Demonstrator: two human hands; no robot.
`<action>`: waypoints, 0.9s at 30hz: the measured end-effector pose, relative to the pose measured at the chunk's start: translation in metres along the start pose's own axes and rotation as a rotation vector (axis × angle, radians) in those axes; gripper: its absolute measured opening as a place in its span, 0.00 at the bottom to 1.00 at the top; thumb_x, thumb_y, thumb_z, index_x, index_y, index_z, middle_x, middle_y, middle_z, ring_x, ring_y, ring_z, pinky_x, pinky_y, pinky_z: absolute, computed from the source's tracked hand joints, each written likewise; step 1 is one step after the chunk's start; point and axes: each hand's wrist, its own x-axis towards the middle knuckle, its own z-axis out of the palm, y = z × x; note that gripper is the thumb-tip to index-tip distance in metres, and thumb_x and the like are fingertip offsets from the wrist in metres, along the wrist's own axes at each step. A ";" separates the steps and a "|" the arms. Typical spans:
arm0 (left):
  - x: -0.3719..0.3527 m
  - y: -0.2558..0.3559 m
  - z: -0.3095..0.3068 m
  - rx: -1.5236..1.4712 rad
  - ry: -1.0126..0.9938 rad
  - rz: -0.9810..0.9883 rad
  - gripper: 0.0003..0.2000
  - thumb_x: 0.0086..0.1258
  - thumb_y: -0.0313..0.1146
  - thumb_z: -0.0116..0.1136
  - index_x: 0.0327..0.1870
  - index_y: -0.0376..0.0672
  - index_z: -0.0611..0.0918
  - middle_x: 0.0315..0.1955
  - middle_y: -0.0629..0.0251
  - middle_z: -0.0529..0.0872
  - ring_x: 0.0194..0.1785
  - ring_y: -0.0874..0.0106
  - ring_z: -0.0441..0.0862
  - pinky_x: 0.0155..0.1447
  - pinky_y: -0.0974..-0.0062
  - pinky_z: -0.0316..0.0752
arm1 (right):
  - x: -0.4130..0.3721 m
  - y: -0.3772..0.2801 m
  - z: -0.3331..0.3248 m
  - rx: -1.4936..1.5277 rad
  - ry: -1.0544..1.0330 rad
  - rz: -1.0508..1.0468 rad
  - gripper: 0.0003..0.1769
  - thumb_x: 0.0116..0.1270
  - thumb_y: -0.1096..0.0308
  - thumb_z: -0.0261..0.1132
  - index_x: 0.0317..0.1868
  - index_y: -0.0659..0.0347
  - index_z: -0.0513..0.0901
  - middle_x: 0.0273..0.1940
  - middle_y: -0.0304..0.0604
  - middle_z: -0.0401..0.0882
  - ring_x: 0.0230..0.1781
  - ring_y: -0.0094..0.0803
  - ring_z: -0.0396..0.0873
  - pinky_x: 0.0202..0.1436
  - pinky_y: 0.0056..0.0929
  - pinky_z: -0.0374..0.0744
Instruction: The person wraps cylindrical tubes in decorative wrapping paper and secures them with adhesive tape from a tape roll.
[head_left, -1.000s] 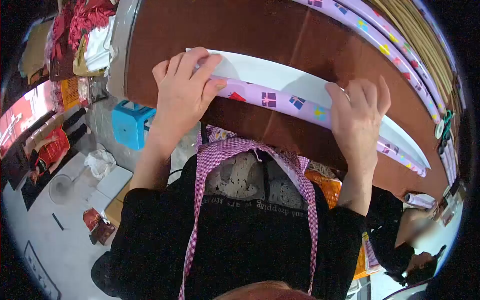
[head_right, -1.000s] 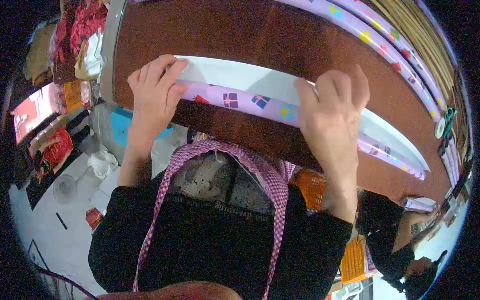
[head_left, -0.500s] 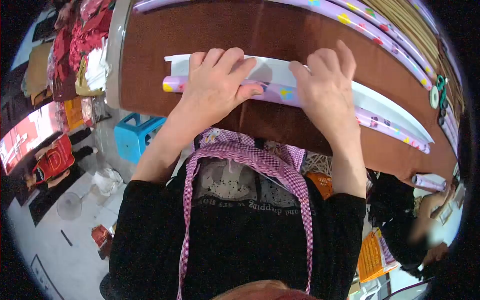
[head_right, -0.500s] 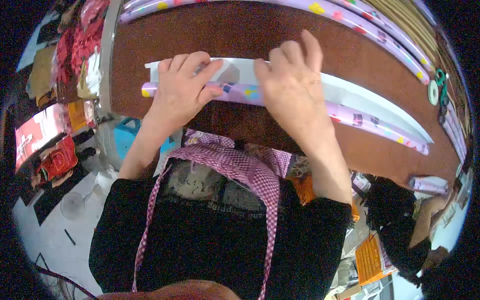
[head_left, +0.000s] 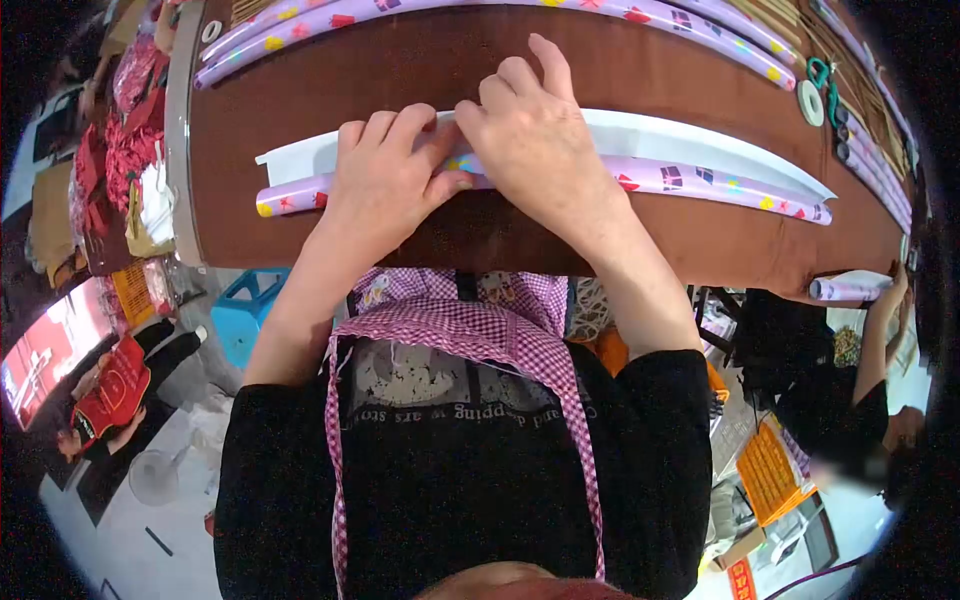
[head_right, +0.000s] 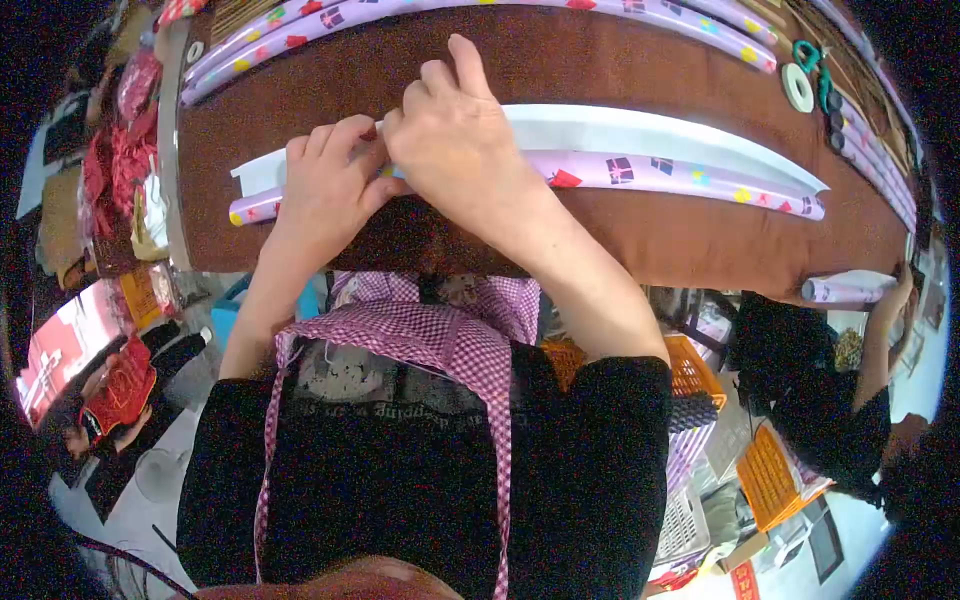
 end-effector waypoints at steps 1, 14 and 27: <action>0.000 -0.001 0.002 0.015 0.009 0.013 0.21 0.62 0.51 0.64 0.52 0.49 0.83 0.48 0.68 0.77 0.51 0.67 0.75 0.52 0.63 0.66 | 0.000 0.001 0.000 0.001 0.000 0.001 0.07 0.56 0.66 0.65 0.34 0.57 0.86 0.31 0.41 0.79 0.45 0.38 0.78 0.73 0.55 0.63; -0.001 0.000 0.006 0.008 0.098 0.012 0.20 0.60 0.49 0.67 0.50 0.53 0.83 0.41 0.72 0.77 0.46 0.69 0.77 0.48 0.65 0.66 | -0.010 0.027 -0.020 0.222 -0.036 0.082 0.15 0.64 0.70 0.65 0.52 0.56 0.85 0.34 0.43 0.82 0.47 0.39 0.80 0.72 0.52 0.64; -0.002 -0.002 0.007 0.000 0.028 0.024 0.23 0.61 0.49 0.67 0.56 0.52 0.83 0.46 0.69 0.79 0.48 0.66 0.77 0.50 0.63 0.67 | -0.075 0.097 -0.066 0.361 -0.145 0.299 0.09 0.63 0.75 0.66 0.43 0.54 0.86 0.33 0.34 0.83 0.41 0.33 0.79 0.65 0.40 0.65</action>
